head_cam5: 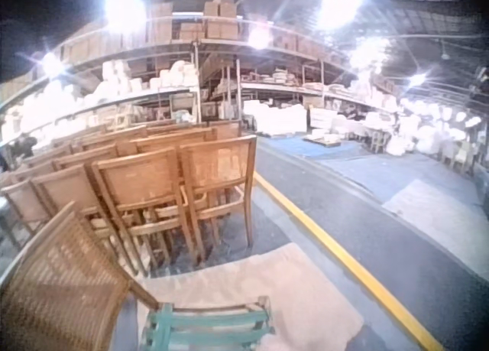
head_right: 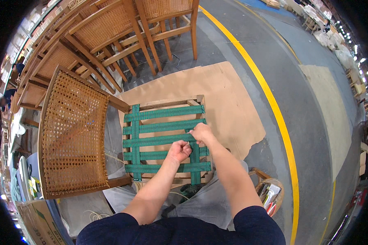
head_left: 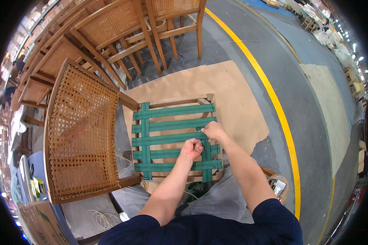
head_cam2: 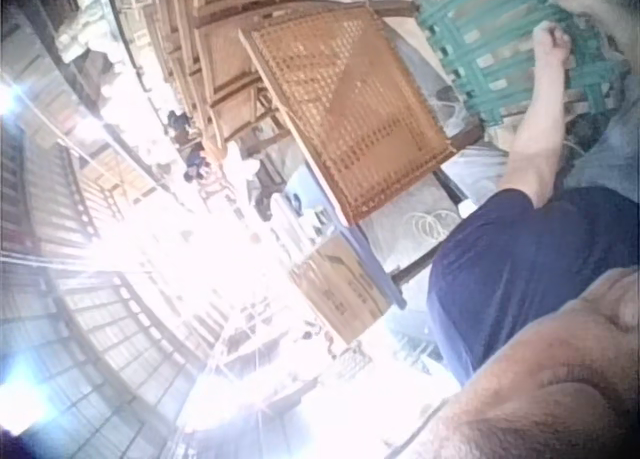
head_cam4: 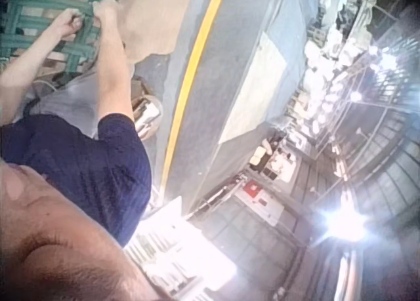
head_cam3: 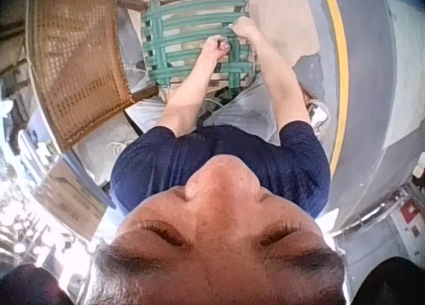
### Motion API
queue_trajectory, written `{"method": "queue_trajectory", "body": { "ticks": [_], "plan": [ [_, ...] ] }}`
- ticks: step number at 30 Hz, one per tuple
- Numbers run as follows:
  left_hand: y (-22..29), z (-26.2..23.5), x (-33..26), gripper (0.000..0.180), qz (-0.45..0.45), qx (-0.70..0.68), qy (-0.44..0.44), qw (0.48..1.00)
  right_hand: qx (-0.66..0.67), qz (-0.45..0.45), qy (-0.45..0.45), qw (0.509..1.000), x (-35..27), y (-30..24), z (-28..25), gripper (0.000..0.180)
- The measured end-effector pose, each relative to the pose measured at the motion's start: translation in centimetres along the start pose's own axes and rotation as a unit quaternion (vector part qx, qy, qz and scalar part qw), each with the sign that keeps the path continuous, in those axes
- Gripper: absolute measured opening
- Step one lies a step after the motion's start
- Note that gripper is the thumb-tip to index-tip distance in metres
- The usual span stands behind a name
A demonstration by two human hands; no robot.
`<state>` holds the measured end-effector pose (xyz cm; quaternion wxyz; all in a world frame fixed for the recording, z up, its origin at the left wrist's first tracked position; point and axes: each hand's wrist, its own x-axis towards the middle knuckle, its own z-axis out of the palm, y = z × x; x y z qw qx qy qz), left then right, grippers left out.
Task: The person weaves green straps into a wooden chair seat frame, securing each strap with a staple gun. The person repeatedly threads straps through the frame and staples them in place to form a woven seat.
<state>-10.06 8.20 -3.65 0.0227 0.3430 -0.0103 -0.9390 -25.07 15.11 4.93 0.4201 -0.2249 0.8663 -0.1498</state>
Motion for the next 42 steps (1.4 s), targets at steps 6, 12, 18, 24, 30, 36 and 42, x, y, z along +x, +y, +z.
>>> {"method": "queue_trajectory", "body": {
  "ticks": [6, 12, 18, 24, 30, 36, 42],
  "plan": [
    [-2.8, 6.0, -4.4, 0.022, 0.039, 0.337, 0.110, 0.934, 0.455, -0.083, 0.118, 0.879, 0.2, 7.8, 1.1, 0.021],
    [3.0, 7.2, -3.5, 0.042, 0.153, 0.467, 0.002, 0.871, 0.493, -0.131, 0.034, 0.859, 1.6, 3.5, 1.3, 0.018],
    [4.8, 11.5, 3.7, 0.039, 0.032, 0.472, 0.098, 0.876, 0.336, -0.169, 0.246, 0.893, 5.3, 5.3, -2.9, 0.025],
    [7.7, 10.9, 8.3, 0.024, 0.061, -0.155, 0.134, 0.977, 0.279, -0.155, 0.228, 0.920, 7.6, 1.1, -5.1, 0.026],
    [5.5, 10.9, 8.3, 0.029, 0.083, -0.063, 0.022, 0.994, 0.125, -0.136, 0.234, 0.954, 9.3, 0.3, -4.8, 0.025],
    [5.5, 11.6, 6.1, 0.038, 0.059, 0.074, 0.079, 0.992, 0.147, -0.131, 0.311, 0.930, 10.7, -0.1, -4.4, 0.024],
    [5.8, 11.5, 4.5, 0.028, 0.331, 0.566, 0.166, 0.737, 0.351, -0.208, 0.239, 0.881, 11.0, 1.6, -3.8, 0.011]
  ]
}}
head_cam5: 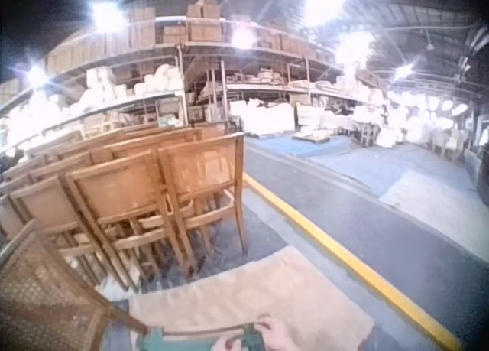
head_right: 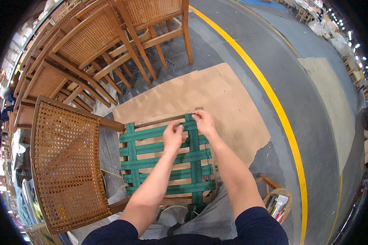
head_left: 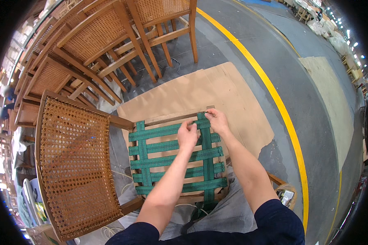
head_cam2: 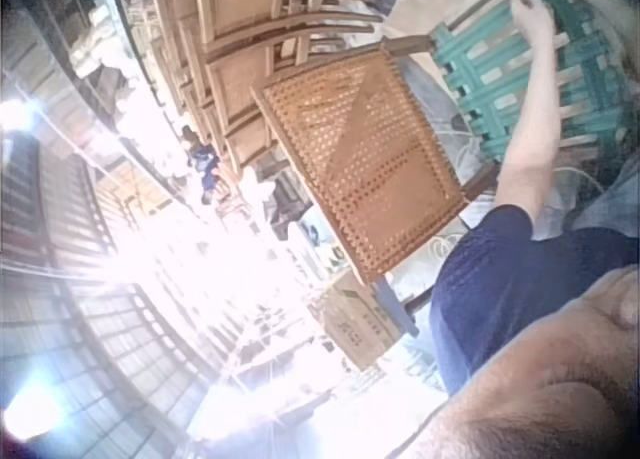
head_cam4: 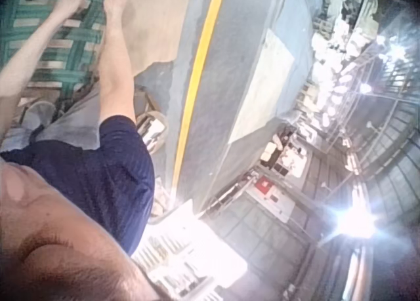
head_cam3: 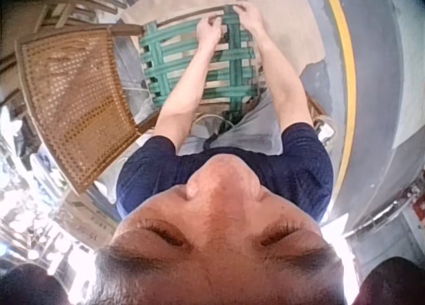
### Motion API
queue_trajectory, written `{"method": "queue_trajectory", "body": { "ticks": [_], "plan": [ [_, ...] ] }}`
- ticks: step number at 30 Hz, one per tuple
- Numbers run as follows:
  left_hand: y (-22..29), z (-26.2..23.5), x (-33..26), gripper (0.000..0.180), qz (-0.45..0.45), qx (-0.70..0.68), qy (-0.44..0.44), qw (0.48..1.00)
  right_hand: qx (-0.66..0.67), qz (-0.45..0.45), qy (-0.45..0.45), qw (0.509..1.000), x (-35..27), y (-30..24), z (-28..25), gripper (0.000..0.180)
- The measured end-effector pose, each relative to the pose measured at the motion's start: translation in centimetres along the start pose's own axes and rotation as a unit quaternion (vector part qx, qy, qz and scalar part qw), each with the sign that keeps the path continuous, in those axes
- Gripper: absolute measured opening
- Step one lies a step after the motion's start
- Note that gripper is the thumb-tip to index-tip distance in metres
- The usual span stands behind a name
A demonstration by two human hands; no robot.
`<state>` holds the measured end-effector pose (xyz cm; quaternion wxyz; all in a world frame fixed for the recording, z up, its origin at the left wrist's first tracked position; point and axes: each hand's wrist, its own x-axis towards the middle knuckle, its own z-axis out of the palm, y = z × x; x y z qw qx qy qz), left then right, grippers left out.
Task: The person weaves green straps into a wooden chair seat frame, securing each strap with a staple gun. The person repeatedly threads straps through the frame and staples them in place to form a woven seat.
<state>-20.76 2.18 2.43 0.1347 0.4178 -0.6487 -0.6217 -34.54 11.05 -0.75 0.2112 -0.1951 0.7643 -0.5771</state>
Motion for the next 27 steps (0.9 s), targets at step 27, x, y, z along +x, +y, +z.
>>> {"method": "queue_trajectory", "body": {
  "ticks": [27],
  "plan": [
    [2.1, -1.0, 4.4, 0.020, 0.211, 0.308, -0.037, 0.927, -0.194, -0.194, 0.010, 0.961, -1.0, -1.8, 0.6, 0.010]
  ]
}}
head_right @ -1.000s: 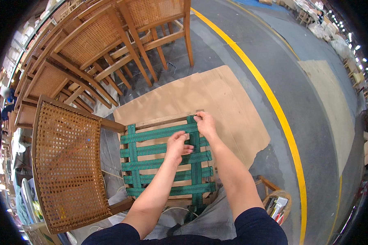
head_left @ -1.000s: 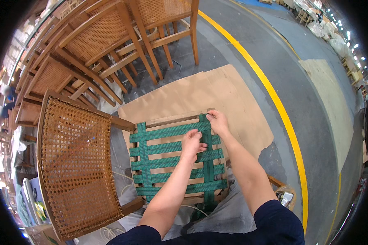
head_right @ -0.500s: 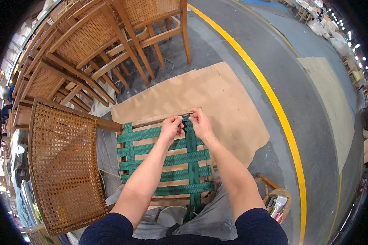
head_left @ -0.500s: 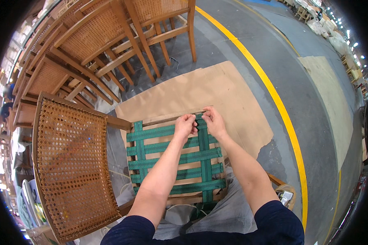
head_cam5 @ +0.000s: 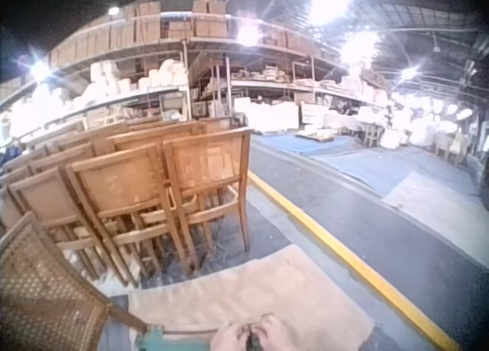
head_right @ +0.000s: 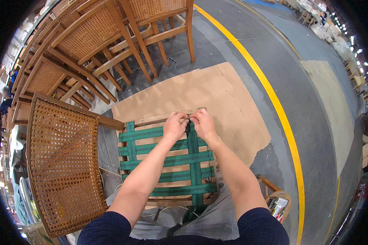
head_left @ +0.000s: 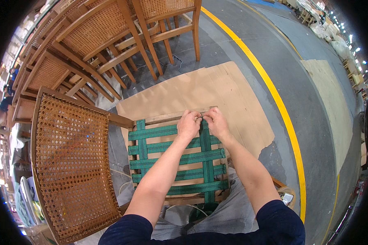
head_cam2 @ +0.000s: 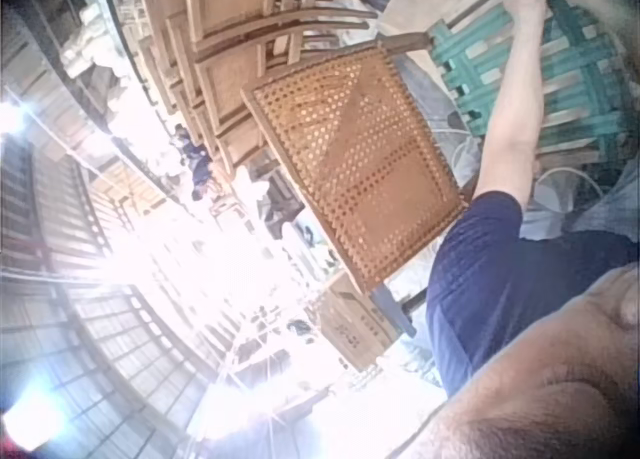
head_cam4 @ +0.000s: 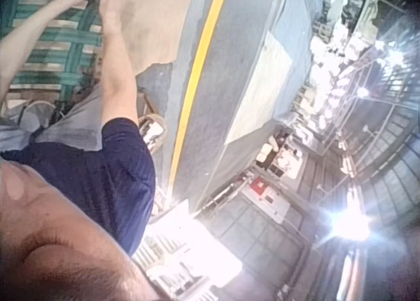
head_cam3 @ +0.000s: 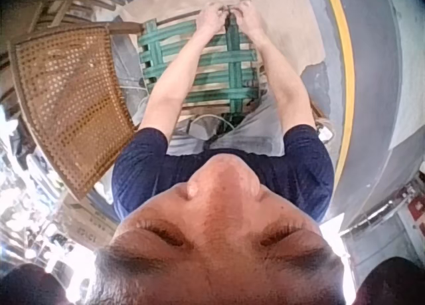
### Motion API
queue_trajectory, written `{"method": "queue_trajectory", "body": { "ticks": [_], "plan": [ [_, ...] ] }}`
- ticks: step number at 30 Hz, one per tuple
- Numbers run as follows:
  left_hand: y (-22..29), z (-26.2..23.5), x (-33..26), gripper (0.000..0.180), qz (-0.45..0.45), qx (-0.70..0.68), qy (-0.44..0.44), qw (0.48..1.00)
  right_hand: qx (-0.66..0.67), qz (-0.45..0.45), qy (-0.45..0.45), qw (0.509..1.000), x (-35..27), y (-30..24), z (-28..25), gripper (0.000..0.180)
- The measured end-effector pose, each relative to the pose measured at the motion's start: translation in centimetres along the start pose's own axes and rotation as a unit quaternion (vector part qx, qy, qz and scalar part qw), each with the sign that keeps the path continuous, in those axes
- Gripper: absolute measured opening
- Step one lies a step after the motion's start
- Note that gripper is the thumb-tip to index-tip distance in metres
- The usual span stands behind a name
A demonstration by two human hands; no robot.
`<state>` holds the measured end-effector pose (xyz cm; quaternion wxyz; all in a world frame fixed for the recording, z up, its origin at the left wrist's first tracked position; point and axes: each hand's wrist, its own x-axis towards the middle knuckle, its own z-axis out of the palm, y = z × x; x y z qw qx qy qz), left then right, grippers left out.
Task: The person weaves green straps into a wooden chair seat frame, securing each strap with a staple gun. The person repeatedly threads straps through the frame and staples them in place to form a woven seat.
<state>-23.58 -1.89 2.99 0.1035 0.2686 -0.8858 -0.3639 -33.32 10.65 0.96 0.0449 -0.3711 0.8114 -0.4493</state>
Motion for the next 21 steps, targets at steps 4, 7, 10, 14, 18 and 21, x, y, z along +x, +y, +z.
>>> {"method": "queue_trajectory", "body": {
  "ticks": [4, 7, 10, 14, 18, 21],
  "plan": [
    [0.4, -0.2, 0.9, 0.016, -0.058, 0.004, 0.012, 0.998, -0.059, 0.037, -0.010, 0.998, 1.6, -0.7, 1.0, 0.009],
    [-0.1, 0.5, 0.5, 0.022, -0.021, 0.029, 0.065, 0.997, -0.098, 0.078, -0.008, 0.992, 2.6, -1.4, 2.0, 0.010],
    [-1.1, 2.1, -1.7, 0.038, 0.082, 0.098, 0.085, 0.988, -0.103, 0.133, -0.011, 0.986, 3.0, -1.1, 2.3, 0.011],
    [-2.0, 3.4, -3.1, 0.057, 0.109, 0.193, 0.042, 0.974, -0.033, 0.201, -0.034, 0.978, 4.1, -0.8, 1.6, 0.020],
    [0.4, 4.7, -2.1, 0.056, 0.141, 0.170, 0.055, 0.974, 0.174, 0.206, 0.091, 0.959, 0.9, 3.4, -4.9, 0.034],
    [-3.5, 3.2, -3.1, 0.058, 0.097, 0.206, 0.038, 0.973, 0.148, 0.241, 0.128, 0.950, -7.5, 3.4, -11.0, 0.025]
  ]
}}
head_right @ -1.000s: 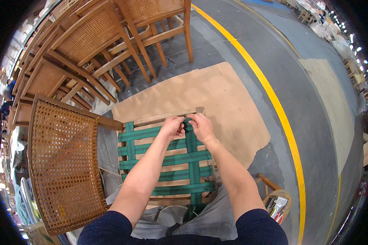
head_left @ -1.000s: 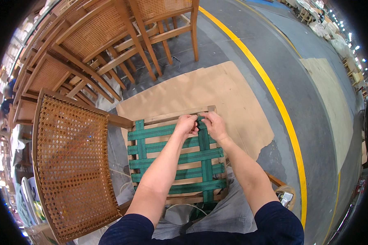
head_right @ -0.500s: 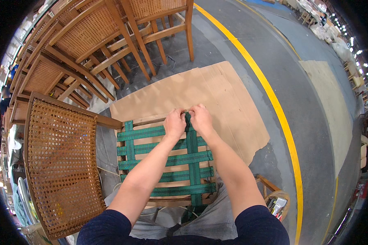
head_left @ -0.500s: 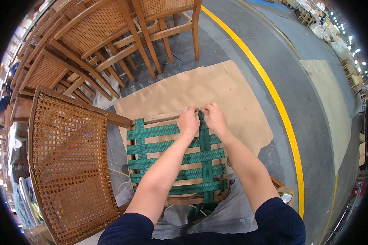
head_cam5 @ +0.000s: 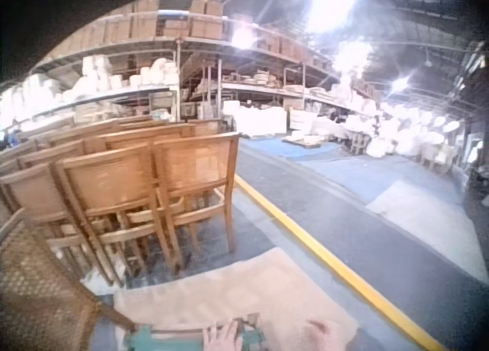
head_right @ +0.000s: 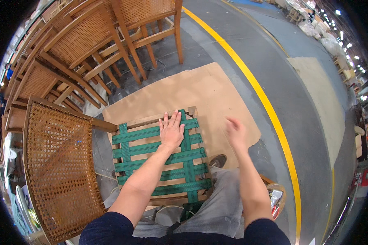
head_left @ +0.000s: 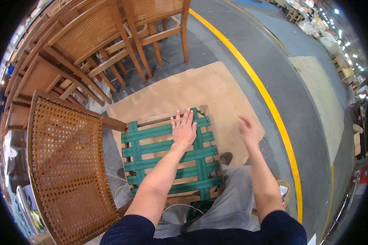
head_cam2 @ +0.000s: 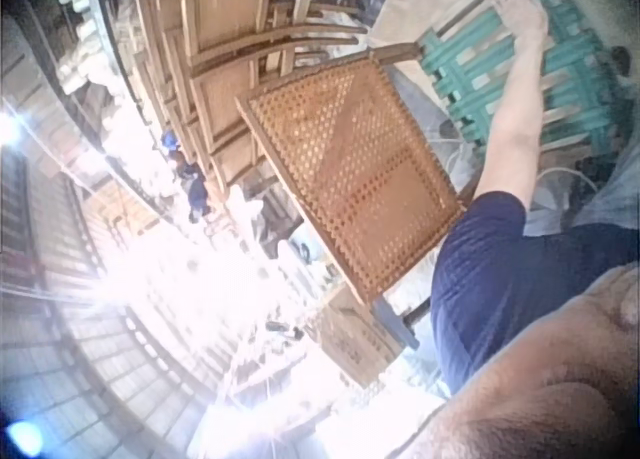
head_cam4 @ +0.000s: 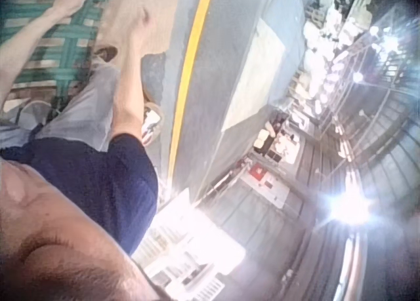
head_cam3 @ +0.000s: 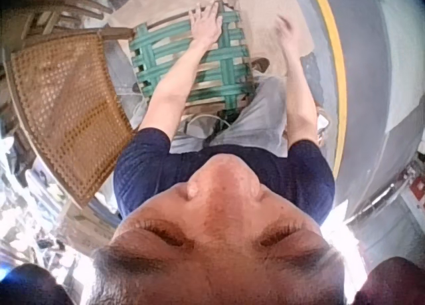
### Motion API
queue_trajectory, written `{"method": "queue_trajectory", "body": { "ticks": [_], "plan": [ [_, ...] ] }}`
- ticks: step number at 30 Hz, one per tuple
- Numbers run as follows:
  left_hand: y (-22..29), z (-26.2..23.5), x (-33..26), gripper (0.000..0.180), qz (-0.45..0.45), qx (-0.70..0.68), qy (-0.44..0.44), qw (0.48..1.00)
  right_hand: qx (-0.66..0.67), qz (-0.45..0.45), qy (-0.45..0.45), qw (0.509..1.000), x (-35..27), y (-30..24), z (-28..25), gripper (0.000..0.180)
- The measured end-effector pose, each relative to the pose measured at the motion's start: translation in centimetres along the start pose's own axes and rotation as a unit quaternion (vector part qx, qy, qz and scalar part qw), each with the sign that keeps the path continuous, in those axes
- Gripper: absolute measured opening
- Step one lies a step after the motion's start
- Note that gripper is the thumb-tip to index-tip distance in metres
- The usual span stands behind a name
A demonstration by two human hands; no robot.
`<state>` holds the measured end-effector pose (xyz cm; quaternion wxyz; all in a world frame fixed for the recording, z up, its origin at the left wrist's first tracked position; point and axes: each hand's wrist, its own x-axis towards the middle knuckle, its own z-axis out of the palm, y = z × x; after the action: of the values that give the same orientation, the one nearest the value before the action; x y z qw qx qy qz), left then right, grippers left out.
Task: The person weaves green straps into a wooden chair seat frame, securing each strap with a staple gun. The person repeatedly threads straps through the frame and staples them in place to form a woven seat.
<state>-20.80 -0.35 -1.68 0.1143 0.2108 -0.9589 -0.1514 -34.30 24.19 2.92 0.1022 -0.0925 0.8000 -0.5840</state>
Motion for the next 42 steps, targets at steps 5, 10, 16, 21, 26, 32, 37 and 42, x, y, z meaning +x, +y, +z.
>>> {"method": "queue_trajectory", "body": {
  "ticks": [5, 10, 16, 21, 26, 32, 37, 42],
  "plan": [
    [2.8, 0.0, 1.4, 0.060, 0.020, -0.016, -0.002, 1.000, -0.243, 0.089, 0.288, 0.922, -19.9, 5.0, -26.3, 0.017],
    [0.9, -0.3, 0.2, 0.059, 0.058, 0.142, 0.012, 0.988, -0.404, 0.394, 0.162, 0.809, -29.3, 7.1, -27.7, 0.027],
    [1.2, 0.5, 1.0, 0.058, 0.033, 0.121, 0.006, 0.992, -0.357, 0.466, 0.120, 0.801, -26.8, 6.6, -29.0, 0.049],
    [2.1, 0.2, 0.8, 0.061, 0.010, 0.102, -0.051, 0.993, -0.418, 0.391, 0.123, 0.811, -28.7, 6.9, -29.3, 0.035],
    [0.3, -0.6, 0.2, 0.060, 0.010, 0.056, 0.005, 0.998, -0.325, 0.191, 0.197, 0.905, -28.6, 6.3, -26.7, 0.060],
    [0.0, 0.1, -0.4, 0.059, -0.003, 0.013, 0.021, 1.000, -0.128, 0.110, 0.161, 0.972, -22.6, -8.3, -20.8, 0.055],
    [0.2, 0.2, -0.4, 0.060, -0.003, -0.022, 0.036, 0.999, 0.036, 0.167, -0.023, 0.985, -11.8, -16.9, -10.3, 0.032],
    [0.7, -0.3, -0.1, 0.060, 0.002, -0.054, 0.048, 0.997, 0.058, 0.173, -0.152, 0.971, -2.5, -16.2, 4.1, 0.034]
  ]
}}
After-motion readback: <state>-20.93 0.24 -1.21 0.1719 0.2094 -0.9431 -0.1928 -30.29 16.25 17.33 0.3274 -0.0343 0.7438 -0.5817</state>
